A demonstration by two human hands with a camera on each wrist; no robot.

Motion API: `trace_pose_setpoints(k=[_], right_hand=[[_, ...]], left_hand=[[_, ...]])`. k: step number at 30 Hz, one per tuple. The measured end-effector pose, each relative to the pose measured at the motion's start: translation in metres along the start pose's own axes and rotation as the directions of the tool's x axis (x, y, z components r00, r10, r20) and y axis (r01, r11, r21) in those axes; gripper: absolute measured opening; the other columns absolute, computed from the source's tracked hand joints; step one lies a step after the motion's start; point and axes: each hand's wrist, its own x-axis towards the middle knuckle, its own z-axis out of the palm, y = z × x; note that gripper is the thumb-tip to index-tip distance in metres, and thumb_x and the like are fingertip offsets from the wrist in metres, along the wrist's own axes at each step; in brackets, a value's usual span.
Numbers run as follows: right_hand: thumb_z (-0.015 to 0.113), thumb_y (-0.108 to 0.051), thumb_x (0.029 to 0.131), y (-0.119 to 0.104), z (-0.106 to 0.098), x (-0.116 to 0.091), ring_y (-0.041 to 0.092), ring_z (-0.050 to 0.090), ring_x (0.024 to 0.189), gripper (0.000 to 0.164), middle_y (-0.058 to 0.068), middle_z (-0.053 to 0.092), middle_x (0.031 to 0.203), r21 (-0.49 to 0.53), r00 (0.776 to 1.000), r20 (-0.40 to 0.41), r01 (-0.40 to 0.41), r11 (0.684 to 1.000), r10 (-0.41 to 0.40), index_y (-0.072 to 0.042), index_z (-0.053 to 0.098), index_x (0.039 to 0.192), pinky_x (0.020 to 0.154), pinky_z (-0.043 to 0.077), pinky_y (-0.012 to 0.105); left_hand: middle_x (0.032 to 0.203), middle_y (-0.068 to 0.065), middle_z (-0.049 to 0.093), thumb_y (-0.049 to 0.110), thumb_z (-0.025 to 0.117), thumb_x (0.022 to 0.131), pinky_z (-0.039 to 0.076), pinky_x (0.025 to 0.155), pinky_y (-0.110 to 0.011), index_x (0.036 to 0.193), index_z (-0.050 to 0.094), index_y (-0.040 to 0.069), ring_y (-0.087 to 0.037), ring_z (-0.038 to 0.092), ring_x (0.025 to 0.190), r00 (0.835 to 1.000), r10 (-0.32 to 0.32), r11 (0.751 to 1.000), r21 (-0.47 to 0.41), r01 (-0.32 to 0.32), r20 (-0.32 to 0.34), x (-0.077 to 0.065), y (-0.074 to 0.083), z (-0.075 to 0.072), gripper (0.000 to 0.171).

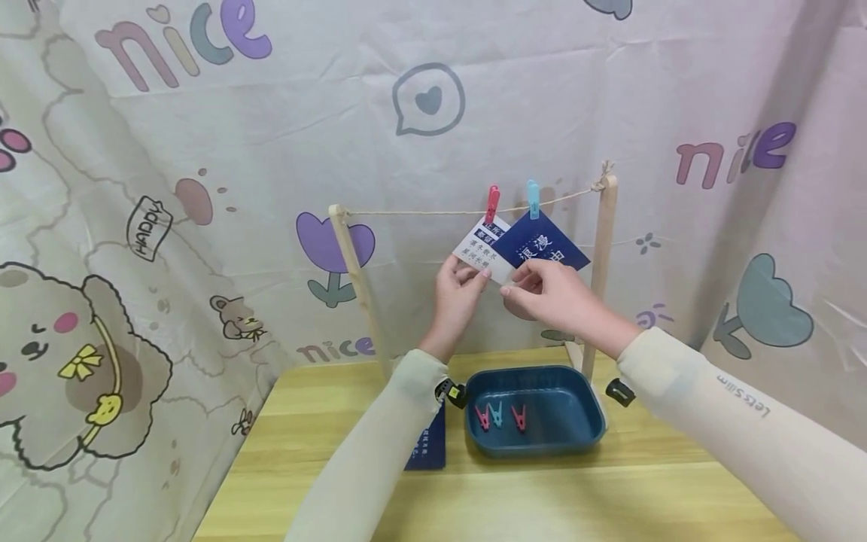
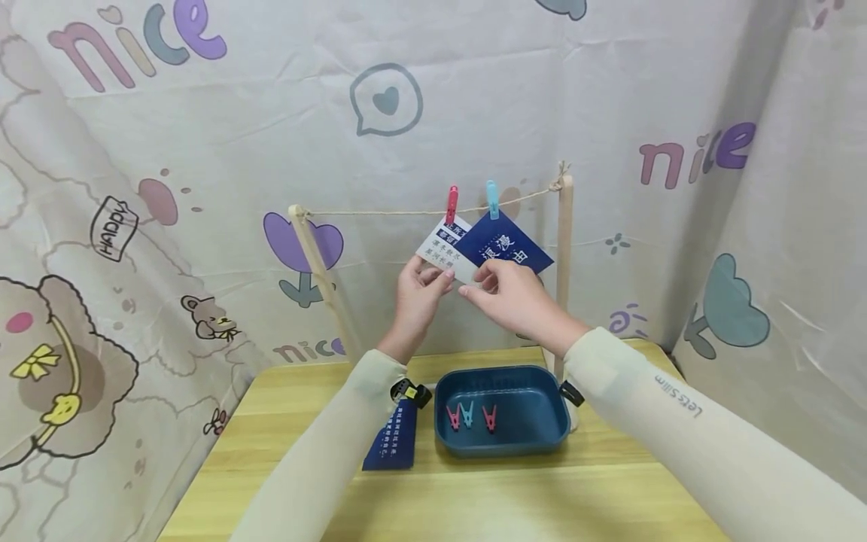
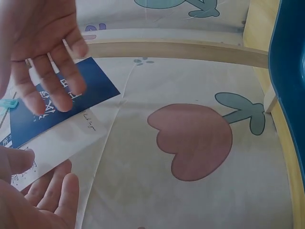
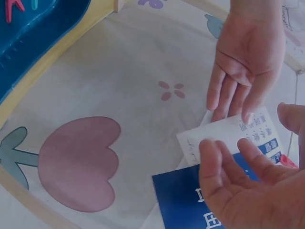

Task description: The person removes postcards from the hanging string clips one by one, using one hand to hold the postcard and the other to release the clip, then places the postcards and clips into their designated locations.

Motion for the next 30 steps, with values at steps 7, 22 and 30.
trace_pose_setpoints(k=[7,22,30], right_hand=[[0.075,-0.037,0.104,-0.011,-0.006,0.005,0.024,0.070,0.086,0.028,0.009,0.077,0.106,-0.023,0.998,-0.050,0.043,0.999,-0.044,-0.009,0.075,0.112,0.077,0.059,0.036],[0.072,-0.021,0.105,-0.045,-0.036,0.038,0.025,0.068,0.078,0.014,0.008,0.076,0.106,0.022,0.926,-0.311,0.231,0.973,-0.213,-0.009,0.075,0.113,0.063,0.052,0.019],[0.061,-0.018,0.110,-0.055,-0.045,0.055,0.025,0.075,0.073,0.034,0.010,0.071,0.138,0.006,0.933,-0.271,0.249,0.969,-0.238,-0.009,0.066,0.142,0.060,0.056,0.022]], left_hand=[[0.110,-0.030,0.079,-0.004,0.074,0.099,0.069,0.078,-0.032,0.130,0.066,-0.006,-0.037,0.080,0.095,0.999,0.030,0.999,0.011,-0.030,-0.010,-0.002,0.000,0.000,0.033],[0.109,-0.026,0.080,-0.002,0.075,0.099,0.069,0.075,-0.034,0.128,0.068,-0.003,-0.032,0.081,0.087,1.000,0.005,0.998,0.059,-0.003,-0.022,-0.006,0.005,-0.002,0.030],[0.110,-0.023,0.081,-0.001,0.075,0.100,0.069,0.074,-0.033,0.131,0.068,0.000,-0.034,0.081,0.089,1.000,0.000,0.997,0.078,0.003,-0.031,-0.008,0.008,-0.003,0.032]])
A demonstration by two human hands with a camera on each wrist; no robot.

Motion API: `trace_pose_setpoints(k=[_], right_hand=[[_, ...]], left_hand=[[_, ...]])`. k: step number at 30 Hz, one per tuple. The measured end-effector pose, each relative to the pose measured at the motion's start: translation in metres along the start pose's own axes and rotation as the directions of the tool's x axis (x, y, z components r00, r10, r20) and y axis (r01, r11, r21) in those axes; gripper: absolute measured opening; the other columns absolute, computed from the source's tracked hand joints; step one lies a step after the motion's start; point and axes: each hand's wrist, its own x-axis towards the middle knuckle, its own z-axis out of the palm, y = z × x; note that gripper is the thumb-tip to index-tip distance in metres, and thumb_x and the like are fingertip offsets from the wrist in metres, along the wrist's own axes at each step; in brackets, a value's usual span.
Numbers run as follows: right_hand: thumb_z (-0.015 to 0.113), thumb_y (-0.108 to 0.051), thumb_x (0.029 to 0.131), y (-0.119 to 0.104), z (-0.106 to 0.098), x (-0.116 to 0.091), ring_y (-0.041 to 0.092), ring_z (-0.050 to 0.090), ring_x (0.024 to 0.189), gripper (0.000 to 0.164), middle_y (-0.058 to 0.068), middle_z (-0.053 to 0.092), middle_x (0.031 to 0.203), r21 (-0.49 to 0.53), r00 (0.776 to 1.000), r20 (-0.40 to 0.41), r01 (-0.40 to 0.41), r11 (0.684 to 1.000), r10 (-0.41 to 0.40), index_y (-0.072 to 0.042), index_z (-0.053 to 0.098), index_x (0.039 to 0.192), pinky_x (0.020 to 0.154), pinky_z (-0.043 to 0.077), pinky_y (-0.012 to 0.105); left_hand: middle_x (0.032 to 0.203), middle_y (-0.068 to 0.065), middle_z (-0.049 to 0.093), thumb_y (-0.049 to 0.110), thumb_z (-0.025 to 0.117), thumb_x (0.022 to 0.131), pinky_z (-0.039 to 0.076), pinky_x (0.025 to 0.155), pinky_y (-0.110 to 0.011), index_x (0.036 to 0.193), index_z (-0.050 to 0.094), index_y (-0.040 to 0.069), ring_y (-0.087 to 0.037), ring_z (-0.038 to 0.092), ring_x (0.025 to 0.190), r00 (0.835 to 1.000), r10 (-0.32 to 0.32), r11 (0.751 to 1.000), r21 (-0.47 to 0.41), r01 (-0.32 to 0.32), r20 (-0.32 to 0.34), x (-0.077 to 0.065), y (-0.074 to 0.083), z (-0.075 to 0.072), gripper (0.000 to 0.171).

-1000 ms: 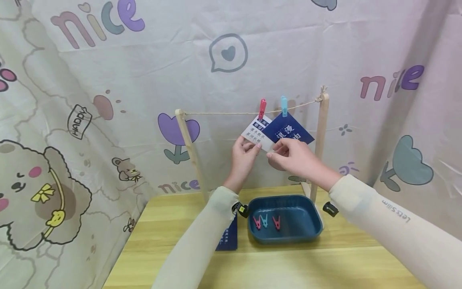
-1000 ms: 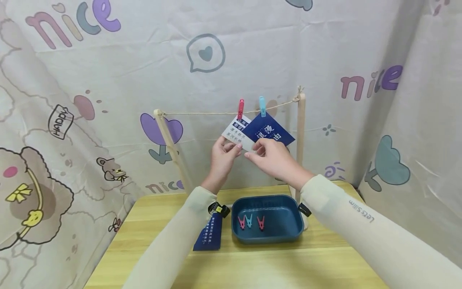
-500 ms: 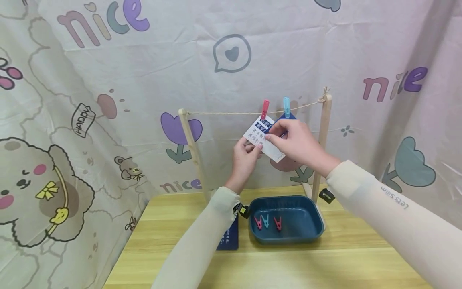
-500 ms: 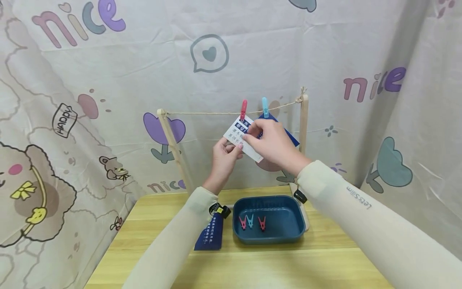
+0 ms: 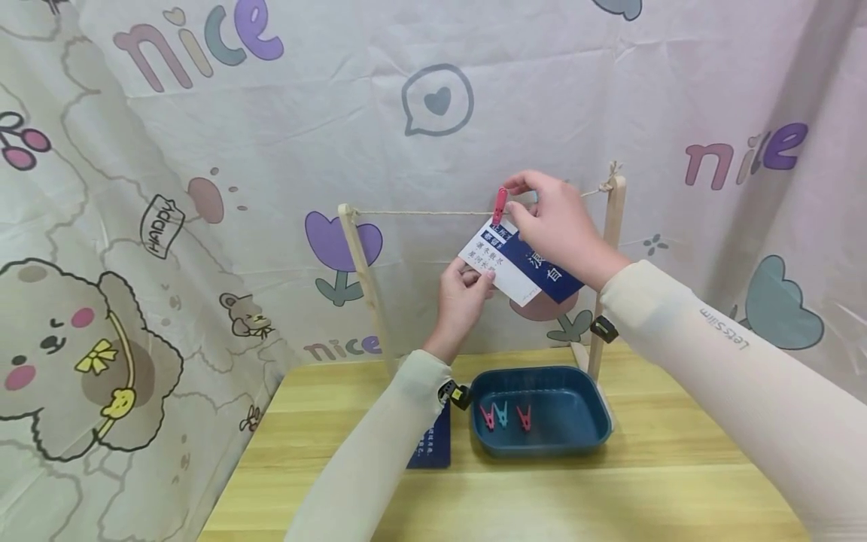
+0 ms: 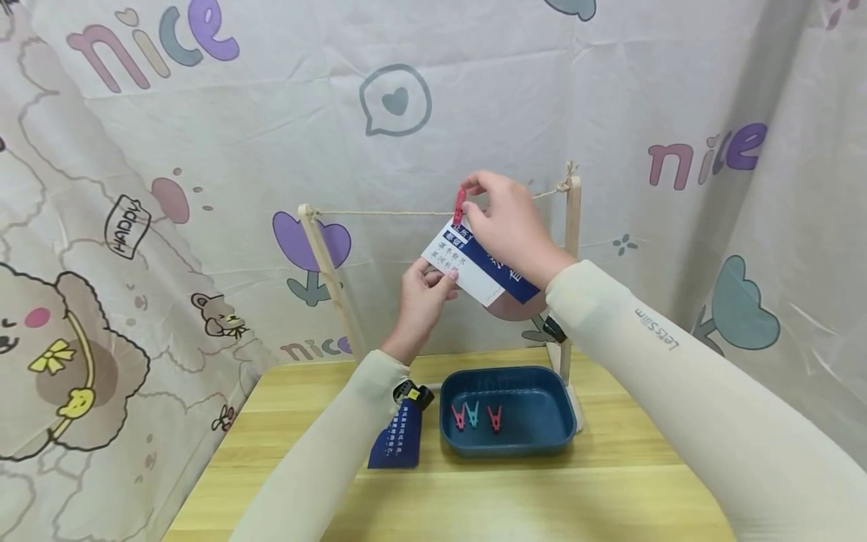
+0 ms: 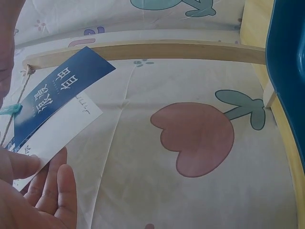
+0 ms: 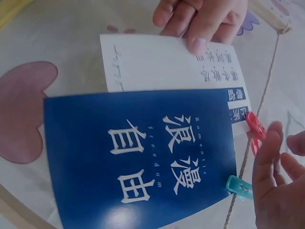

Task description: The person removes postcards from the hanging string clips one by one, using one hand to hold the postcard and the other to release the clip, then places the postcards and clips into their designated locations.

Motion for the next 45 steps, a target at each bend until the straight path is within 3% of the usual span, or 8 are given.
trace_pose_setpoints(k=[5,15,22,31,35,38,41,45], right_hand=[[0.054,-0.019,0.113,-0.002,0.002,0.009,0.028,0.074,0.067,0.044,0.010,0.064,0.153,-0.028,0.996,0.080,-0.046,0.999,0.048,-0.013,0.057,0.157,0.052,0.055,0.027],[0.050,-0.019,0.116,-0.009,0.010,0.021,0.023,0.073,0.061,0.044,0.015,0.066,0.151,-0.089,0.990,0.101,-0.093,0.992,0.102,-0.011,0.055,0.158,0.055,0.054,0.030],[0.049,-0.013,0.115,-0.011,0.015,0.025,0.022,0.068,0.058,0.037,0.013,0.074,0.124,0.003,0.984,0.085,-0.158,0.987,0.157,-0.008,0.063,0.149,0.050,0.053,0.026],[0.056,-0.005,0.111,-0.008,0.017,0.026,0.011,0.056,0.048,0.030,0.022,0.074,0.131,0.232,0.981,0.018,-0.194,0.953,0.195,0.002,0.066,0.138,0.047,0.051,0.022],[0.059,-0.005,0.109,-0.009,0.017,0.026,0.010,0.053,0.047,0.027,0.021,0.076,0.130,0.265,0.975,-0.006,-0.213,0.940,0.223,0.002,0.067,0.134,0.045,0.047,0.020],[0.060,-0.006,0.109,-0.009,0.016,0.025,0.013,0.065,0.063,0.025,0.018,0.077,0.131,0.264,0.971,-0.018,-0.224,0.938,0.237,0.000,0.066,0.133,0.046,0.045,0.020],[0.060,-0.005,0.109,-0.010,0.016,0.025,0.018,0.076,0.092,0.023,0.017,0.078,0.130,0.279,0.970,-0.028,-0.223,0.934,0.240,0.000,0.064,0.131,0.050,0.043,0.020],[0.061,-0.002,0.107,-0.011,0.016,0.025,0.022,0.078,0.116,0.020,0.018,0.079,0.126,0.290,0.973,-0.066,-0.195,0.937,0.222,0.001,0.064,0.126,0.061,0.048,0.017]], left_hand=[[0.111,-0.024,0.080,-0.001,0.074,0.100,0.069,0.073,-0.033,0.131,0.068,0.000,-0.032,0.081,0.088,1.000,-0.012,1.000,-0.004,0.012,0.009,-0.001,0.000,-0.001,0.032],[0.112,-0.025,0.080,-0.002,0.074,0.100,0.069,0.073,-0.032,0.132,0.067,-0.001,-0.027,0.081,0.087,1.000,-0.014,1.000,-0.024,0.015,0.011,-0.001,0.000,-0.001,0.033],[0.113,-0.024,0.080,-0.001,0.075,0.100,0.069,0.073,-0.033,0.132,0.067,0.000,-0.026,0.081,0.087,1.000,-0.018,1.000,-0.014,0.018,0.016,0.000,0.000,0.000,0.033],[0.113,-0.022,0.080,-0.001,0.076,0.099,0.070,0.076,-0.037,0.134,0.067,0.000,-0.028,0.081,0.088,1.000,-0.018,1.000,-0.011,0.018,0.010,0.001,0.003,-0.002,0.036],[0.115,-0.022,0.080,-0.001,0.076,0.099,0.070,0.077,-0.037,0.136,0.067,0.001,-0.029,0.081,0.090,1.000,-0.023,1.000,-0.007,0.023,0.018,0.003,0.003,-0.003,0.038],[0.116,-0.022,0.080,-0.001,0.075,0.099,0.069,0.076,-0.035,0.137,0.067,0.002,-0.029,0.081,0.091,0.999,-0.026,1.000,-0.005,0.027,0.022,0.003,0.003,-0.004,0.039],[0.115,-0.022,0.080,-0.001,0.075,0.099,0.069,0.076,-0.036,0.137,0.067,0.001,-0.027,0.081,0.089,0.999,-0.033,0.999,0.000,0.033,0.022,0.003,0.003,-0.003,0.038],[0.114,-0.022,0.080,-0.001,0.075,0.100,0.070,0.078,-0.042,0.136,0.066,0.001,-0.024,0.080,0.087,0.999,-0.044,0.999,0.001,0.044,0.020,0.002,0.003,-0.003,0.037]])
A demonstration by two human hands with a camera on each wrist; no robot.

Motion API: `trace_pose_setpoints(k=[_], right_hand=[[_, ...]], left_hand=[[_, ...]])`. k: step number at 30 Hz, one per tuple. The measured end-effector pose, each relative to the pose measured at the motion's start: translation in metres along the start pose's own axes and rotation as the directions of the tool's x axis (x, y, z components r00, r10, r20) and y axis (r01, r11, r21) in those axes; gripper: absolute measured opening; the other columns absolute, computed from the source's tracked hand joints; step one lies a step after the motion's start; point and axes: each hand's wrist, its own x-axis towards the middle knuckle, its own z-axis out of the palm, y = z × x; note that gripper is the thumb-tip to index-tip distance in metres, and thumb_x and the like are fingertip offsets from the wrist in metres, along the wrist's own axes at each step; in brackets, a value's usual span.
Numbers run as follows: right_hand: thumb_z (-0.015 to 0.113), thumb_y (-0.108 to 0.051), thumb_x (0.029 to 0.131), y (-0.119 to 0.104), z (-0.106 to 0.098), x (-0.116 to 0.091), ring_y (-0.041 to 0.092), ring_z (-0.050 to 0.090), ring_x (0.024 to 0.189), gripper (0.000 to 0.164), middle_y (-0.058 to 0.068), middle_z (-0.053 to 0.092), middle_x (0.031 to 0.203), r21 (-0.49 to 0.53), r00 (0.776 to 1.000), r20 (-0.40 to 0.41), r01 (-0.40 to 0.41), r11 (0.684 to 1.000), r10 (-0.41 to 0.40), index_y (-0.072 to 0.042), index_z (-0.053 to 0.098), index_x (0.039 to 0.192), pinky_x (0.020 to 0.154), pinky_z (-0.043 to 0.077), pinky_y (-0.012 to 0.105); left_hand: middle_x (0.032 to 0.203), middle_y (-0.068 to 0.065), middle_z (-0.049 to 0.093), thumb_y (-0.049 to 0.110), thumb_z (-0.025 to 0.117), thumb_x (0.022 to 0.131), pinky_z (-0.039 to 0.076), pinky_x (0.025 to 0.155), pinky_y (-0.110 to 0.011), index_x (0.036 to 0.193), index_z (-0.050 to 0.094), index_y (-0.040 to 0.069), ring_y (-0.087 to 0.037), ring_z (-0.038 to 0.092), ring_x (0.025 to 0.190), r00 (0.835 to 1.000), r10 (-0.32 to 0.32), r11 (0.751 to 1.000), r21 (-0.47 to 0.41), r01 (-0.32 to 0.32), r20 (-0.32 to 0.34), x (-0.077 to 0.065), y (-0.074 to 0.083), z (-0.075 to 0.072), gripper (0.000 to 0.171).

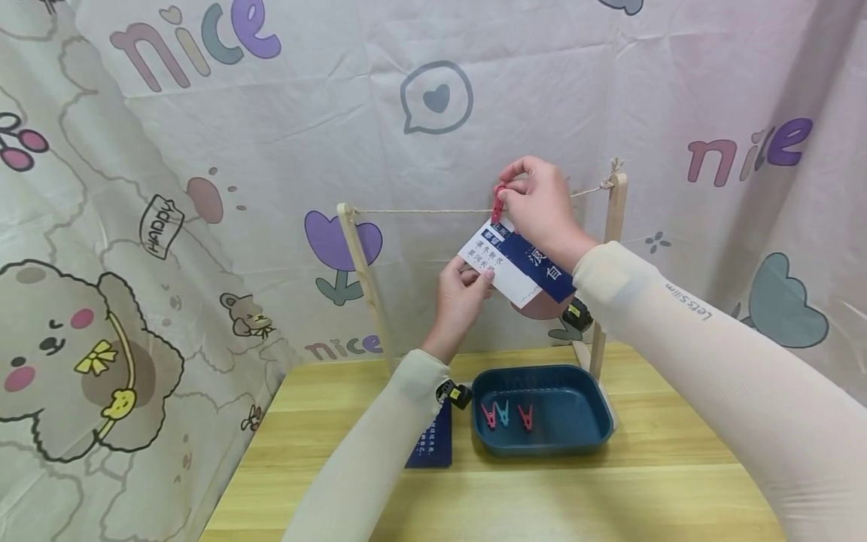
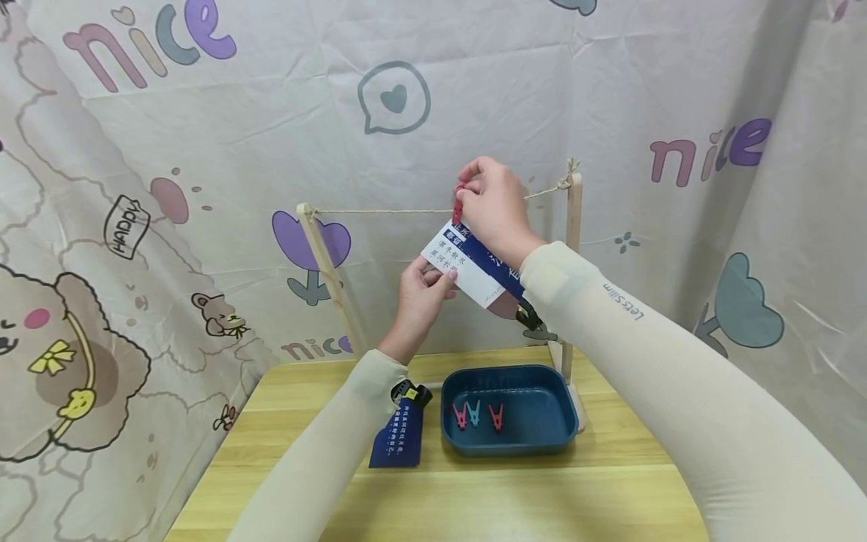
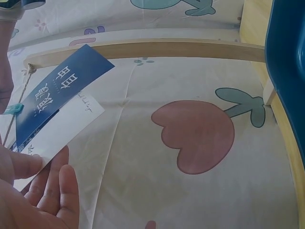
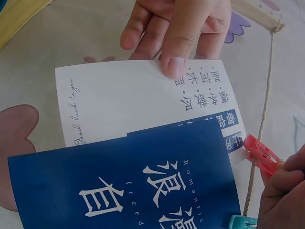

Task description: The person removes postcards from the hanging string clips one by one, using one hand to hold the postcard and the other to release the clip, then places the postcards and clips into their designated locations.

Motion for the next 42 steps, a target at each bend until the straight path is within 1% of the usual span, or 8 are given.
trace_pose_setpoints(k=[4,12,15,19,24,30,35,42], right_hand=[[0.064,-0.001,0.106,-0.003,0.000,0.000,0.022,0.079,0.114,0.016,0.018,0.081,0.122,-0.014,0.999,-0.031,0.033,0.999,-0.033,0.000,0.064,0.122,0.074,0.054,0.016],[0.065,-0.002,0.106,-0.008,0.001,0.000,0.016,0.080,0.107,0.012,0.015,0.082,0.118,-0.026,0.996,-0.060,0.072,0.997,-0.073,-0.003,0.061,0.118,0.062,0.046,0.018],[0.065,-0.002,0.106,-0.011,0.000,0.000,0.017,0.080,0.107,0.012,0.016,0.082,0.118,-0.025,0.993,-0.068,0.098,0.995,-0.100,-0.003,0.060,0.116,0.074,0.054,0.016],[0.065,-0.002,0.106,-0.013,0.001,-0.001,0.020,0.080,0.110,0.010,0.016,0.081,0.118,-0.021,0.989,-0.071,0.129,0.991,-0.131,-0.002,0.060,0.115,0.092,0.062,0.022],[0.067,-0.003,0.106,-0.015,0.001,0.000,0.014,0.079,0.111,0.009,0.012,0.082,0.117,-0.058,0.982,-0.096,0.160,0.985,-0.165,-0.002,0.061,0.113,0.088,0.063,0.023],[0.067,-0.002,0.105,-0.016,0.000,-0.002,0.014,0.080,0.111,0.009,0.011,0.082,0.117,-0.057,0.979,-0.113,0.165,0.985,-0.170,-0.003,0.061,0.111,0.089,0.063,0.023],[0.067,-0.001,0.105,-0.017,-0.002,-0.008,0.016,0.078,0.115,0.012,0.012,0.079,0.121,-0.034,0.978,-0.104,0.177,0.984,-0.180,-0.002,0.058,0.113,0.083,0.060,0.020],[0.064,0.000,0.105,-0.014,0.002,-0.014,0.021,0.077,0.116,0.011,0.015,0.074,0.120,-0.015,0.975,-0.066,0.211,0.977,-0.212,0.000,0.057,0.114,0.079,0.058,0.018]], left_hand=[[0.114,-0.023,0.080,0.000,0.075,0.100,0.070,0.079,-0.043,0.136,0.067,0.001,-0.024,0.079,0.087,1.000,0.001,1.000,0.000,-0.001,0.000,-0.001,0.000,-0.001,0.037],[0.112,-0.025,0.080,-0.002,0.074,0.100,0.068,0.071,-0.031,0.132,0.068,0.000,-0.026,0.080,0.086,1.000,0.021,1.000,0.004,-0.021,-0.008,-0.003,-0.003,-0.006,0.033],[0.113,-0.025,0.080,-0.002,0.073,0.100,0.068,0.071,-0.031,0.132,0.068,0.000,-0.025,0.079,0.086,1.000,0.023,1.000,0.007,-0.023,-0.009,-0.004,-0.004,-0.008,0.032],[0.113,-0.025,0.080,-0.002,0.073,0.100,0.068,0.073,-0.032,0.132,0.067,0.000,-0.026,0.079,0.087,1.000,0.015,1.000,0.013,-0.015,-0.014,-0.006,-0.005,-0.012,0.032],[0.113,-0.025,0.080,-0.004,0.072,0.100,0.069,0.075,-0.037,0.132,0.068,-0.001,-0.028,0.080,0.087,1.000,0.010,1.000,0.014,-0.010,-0.022,-0.007,-0.007,-0.018,0.032],[0.112,-0.024,0.081,-0.003,0.073,0.100,0.070,0.079,-0.043,0.133,0.068,0.001,-0.026,0.079,0.084,1.000,-0.006,1.000,0.027,0.007,-0.022,-0.009,-0.009,-0.024,0.033],[0.112,-0.023,0.081,-0.002,0.073,0.100,0.069,0.074,-0.035,0.133,0.067,0.001,-0.030,0.080,0.086,1.000,-0.004,0.999,0.048,0.006,-0.029,-0.011,-0.010,-0.030,0.033],[0.114,-0.022,0.081,-0.001,0.073,0.101,0.067,0.072,-0.031,0.134,0.067,0.002,-0.026,0.079,0.084,0.999,0.006,0.997,0.073,-0.004,-0.035,-0.012,-0.015,-0.039,0.034]])
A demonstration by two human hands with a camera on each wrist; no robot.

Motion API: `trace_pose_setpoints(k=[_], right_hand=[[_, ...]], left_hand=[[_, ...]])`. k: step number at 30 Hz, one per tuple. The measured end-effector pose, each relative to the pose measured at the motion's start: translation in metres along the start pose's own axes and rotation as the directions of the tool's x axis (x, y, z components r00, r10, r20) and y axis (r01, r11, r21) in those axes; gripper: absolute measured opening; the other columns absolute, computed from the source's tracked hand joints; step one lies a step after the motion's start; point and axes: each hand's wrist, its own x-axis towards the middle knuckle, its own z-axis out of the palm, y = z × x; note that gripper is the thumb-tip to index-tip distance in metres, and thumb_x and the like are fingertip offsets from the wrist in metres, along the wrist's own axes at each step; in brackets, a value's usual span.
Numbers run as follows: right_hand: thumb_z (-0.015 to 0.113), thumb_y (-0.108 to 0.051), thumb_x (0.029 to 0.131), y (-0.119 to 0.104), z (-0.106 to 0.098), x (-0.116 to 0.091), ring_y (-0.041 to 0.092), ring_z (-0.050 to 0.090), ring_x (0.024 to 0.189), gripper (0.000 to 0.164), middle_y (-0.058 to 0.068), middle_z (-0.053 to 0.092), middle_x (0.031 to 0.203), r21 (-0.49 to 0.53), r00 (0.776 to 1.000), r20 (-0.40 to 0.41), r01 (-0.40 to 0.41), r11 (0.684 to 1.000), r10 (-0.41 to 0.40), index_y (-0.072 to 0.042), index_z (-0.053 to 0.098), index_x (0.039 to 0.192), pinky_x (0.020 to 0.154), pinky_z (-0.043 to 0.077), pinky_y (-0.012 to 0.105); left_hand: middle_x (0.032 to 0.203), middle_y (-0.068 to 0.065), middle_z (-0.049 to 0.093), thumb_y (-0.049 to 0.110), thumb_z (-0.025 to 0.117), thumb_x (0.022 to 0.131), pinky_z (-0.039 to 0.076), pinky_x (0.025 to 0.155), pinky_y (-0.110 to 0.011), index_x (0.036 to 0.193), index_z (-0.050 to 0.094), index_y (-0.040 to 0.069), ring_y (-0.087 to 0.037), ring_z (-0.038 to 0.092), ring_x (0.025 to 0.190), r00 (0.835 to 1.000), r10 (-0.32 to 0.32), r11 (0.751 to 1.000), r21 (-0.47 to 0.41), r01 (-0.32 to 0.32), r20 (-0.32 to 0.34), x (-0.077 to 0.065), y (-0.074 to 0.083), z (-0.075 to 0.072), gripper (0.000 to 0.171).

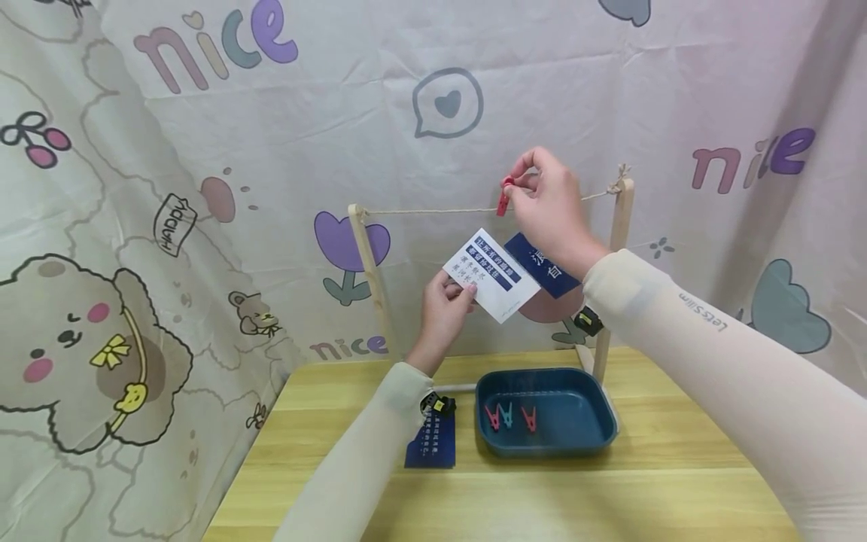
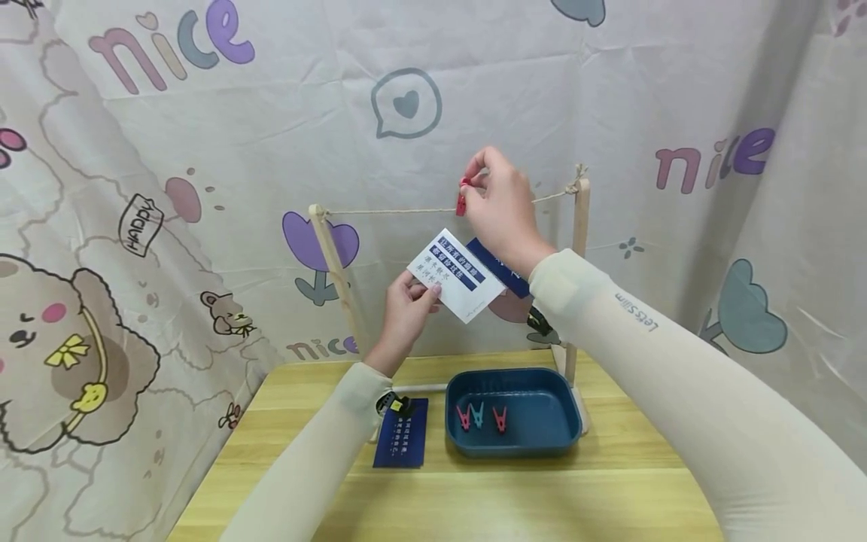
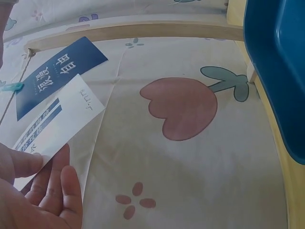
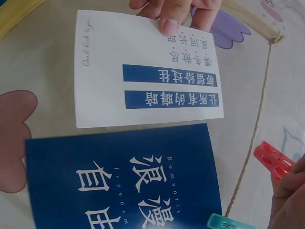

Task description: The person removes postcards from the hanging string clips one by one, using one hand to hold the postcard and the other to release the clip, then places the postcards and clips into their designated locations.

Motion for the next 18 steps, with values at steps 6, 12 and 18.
trace_pose_setpoints(k=[6,12,18], right_hand=[[0.063,-0.002,0.107,0.008,-0.001,-0.004,0.026,0.076,0.101,0.011,0.019,0.077,0.118,-0.028,0.998,0.041,0.048,0.998,-0.046,0.000,0.056,0.115,0.069,0.051,0.018],[0.064,-0.006,0.107,0.015,0.000,-0.012,0.024,0.065,0.088,0.019,0.014,0.076,0.117,-0.050,0.996,0.085,0.043,0.998,-0.039,-0.001,0.055,0.122,0.067,0.050,0.018],[0.063,-0.008,0.108,0.022,0.003,-0.019,0.027,0.070,0.091,0.025,0.013,0.074,0.111,-0.058,0.993,0.113,0.045,0.997,-0.039,-0.002,0.051,0.128,0.072,0.054,0.020]], left_hand=[[0.115,-0.020,0.081,0.000,0.074,0.101,0.065,0.070,-0.026,0.134,0.067,0.003,-0.023,0.078,0.084,1.000,-0.012,1.000,0.016,0.012,-0.013,-0.001,-0.001,-0.002,0.034],[0.116,-0.019,0.081,0.000,0.073,0.101,0.065,0.069,-0.026,0.135,0.068,0.004,-0.024,0.079,0.086,1.000,-0.013,1.000,0.018,0.013,-0.013,-0.003,-0.003,-0.005,0.035],[0.117,-0.017,0.081,0.003,0.073,0.102,0.064,0.070,-0.026,0.136,0.067,0.005,-0.024,0.079,0.087,1.000,-0.019,0.999,0.032,0.019,-0.008,-0.004,-0.006,-0.009,0.034]])
